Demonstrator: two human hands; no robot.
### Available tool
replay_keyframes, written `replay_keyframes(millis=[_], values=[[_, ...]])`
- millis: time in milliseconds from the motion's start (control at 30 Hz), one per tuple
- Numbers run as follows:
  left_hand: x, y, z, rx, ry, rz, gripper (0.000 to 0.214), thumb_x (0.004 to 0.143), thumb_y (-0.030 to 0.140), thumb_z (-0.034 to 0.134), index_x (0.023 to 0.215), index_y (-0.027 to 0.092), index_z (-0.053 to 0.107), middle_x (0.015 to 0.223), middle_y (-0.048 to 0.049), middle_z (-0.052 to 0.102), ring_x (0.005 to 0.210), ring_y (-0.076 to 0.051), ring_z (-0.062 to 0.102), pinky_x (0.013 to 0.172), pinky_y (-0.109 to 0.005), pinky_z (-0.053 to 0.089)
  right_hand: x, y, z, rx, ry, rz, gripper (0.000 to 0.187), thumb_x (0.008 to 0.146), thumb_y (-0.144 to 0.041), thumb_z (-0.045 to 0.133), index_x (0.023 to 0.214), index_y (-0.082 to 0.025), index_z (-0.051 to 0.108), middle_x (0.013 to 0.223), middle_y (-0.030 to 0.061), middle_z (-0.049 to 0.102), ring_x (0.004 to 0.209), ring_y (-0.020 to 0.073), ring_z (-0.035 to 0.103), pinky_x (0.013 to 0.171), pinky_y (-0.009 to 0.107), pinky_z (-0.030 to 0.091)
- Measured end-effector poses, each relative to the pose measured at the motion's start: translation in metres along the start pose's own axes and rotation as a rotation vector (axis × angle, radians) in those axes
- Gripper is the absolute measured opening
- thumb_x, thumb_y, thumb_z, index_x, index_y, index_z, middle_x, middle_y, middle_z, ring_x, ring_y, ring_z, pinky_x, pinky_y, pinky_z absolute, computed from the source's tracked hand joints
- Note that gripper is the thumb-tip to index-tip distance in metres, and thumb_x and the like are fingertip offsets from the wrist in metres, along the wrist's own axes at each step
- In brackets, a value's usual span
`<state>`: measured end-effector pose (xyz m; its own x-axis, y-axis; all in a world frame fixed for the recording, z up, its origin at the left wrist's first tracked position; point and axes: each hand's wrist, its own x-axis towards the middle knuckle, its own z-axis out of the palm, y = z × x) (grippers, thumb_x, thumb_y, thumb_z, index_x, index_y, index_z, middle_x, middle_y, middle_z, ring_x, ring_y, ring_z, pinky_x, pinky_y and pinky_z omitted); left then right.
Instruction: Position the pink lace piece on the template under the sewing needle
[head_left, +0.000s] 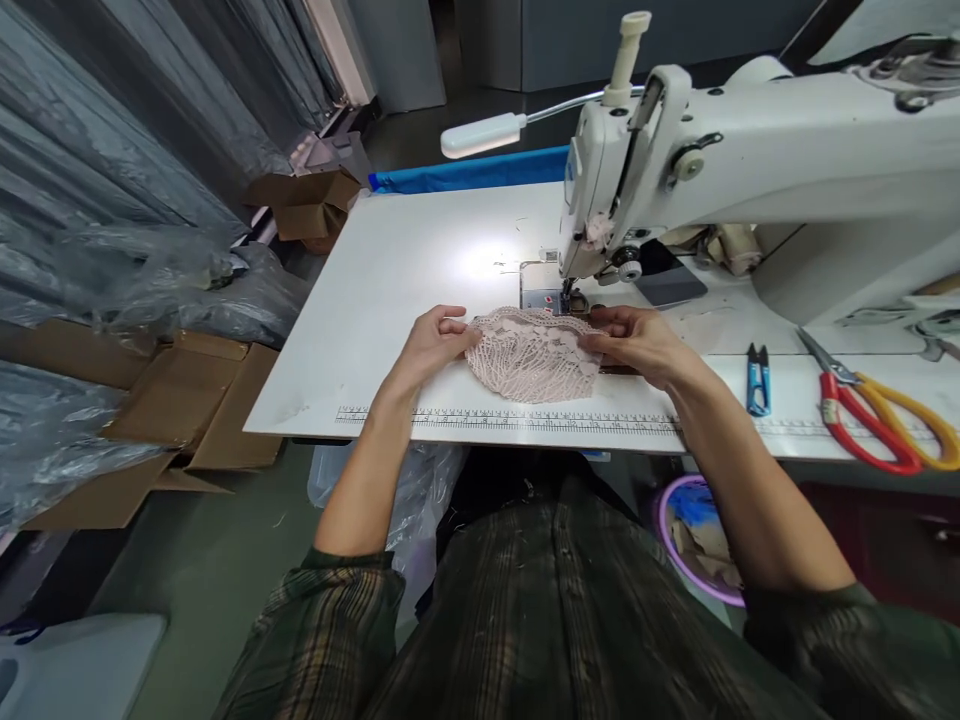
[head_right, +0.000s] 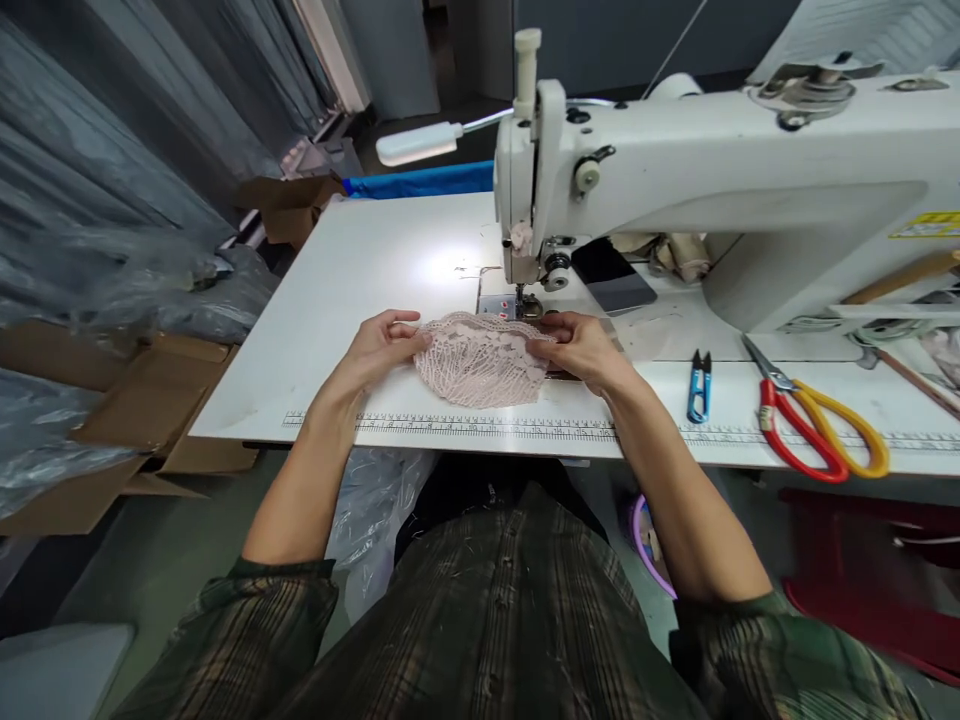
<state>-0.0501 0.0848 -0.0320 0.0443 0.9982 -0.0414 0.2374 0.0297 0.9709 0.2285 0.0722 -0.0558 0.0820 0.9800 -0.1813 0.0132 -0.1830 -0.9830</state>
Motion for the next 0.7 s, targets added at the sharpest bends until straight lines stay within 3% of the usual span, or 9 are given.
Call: replay_keyframes(millis=[167,267,467,700], values=[[0.000,0.000,-0.003,0.049,-0.007,0.030,0.043,0.063,0.023,0.080,0.100,0.013,0.062,0.073,0.0004,0.063,0.063,-0.010,0.058,0.063,-0.025,0.047,-0.003,0.000,0.003,0.003,0.022,-0.021,0.034,0.062,-0.008,0.081,0.093,-0.013,0.070,0.058,-0.0026,0.061,0.050,0.0112,0.057,0.048,0.023,0.053],[-0.002,0.002,-0.007,0.078,-0.023,0.026,0.047,0.060,0.026,0.083,0.101,0.012,0.064,0.073,0.0008,0.063,0.065,-0.010,0.060,0.064,-0.024,0.048,-0.004,0.000,0.003,-0.026,-0.034,-0.069,0.029,0.069,-0.008,0.078,0.097,-0.011,0.071,0.052,-0.0049,0.055,0.048,0.0094,0.054,0.047,0.022,0.050],[-0.003,0.003,-0.008,0.075,0.011,0.000,0.049,0.053,0.029,0.087,0.094,0.010,0.069,0.076,-0.0013,0.067,0.068,-0.010,0.061,0.065,-0.022,0.048,-0.006,-0.002,0.002,-0.099,-0.048,-0.084,0.027,0.076,-0.012,0.076,0.102,-0.008,0.072,0.066,0.0028,0.065,0.056,0.0104,0.058,0.051,0.022,0.052],[-0.007,0.006,-0.006,0.076,0.010,-0.013,0.049,0.052,0.034,0.087,0.092,0.012,0.072,0.075,-0.0029,0.070,0.066,-0.012,0.061,0.065,-0.024,0.049,-0.004,0.008,0.001,-0.084,-0.105,-0.135,0.043,0.071,-0.016,0.078,0.113,-0.009,0.070,0.068,0.0011,0.063,0.061,0.0116,0.058,0.054,0.024,0.050]])
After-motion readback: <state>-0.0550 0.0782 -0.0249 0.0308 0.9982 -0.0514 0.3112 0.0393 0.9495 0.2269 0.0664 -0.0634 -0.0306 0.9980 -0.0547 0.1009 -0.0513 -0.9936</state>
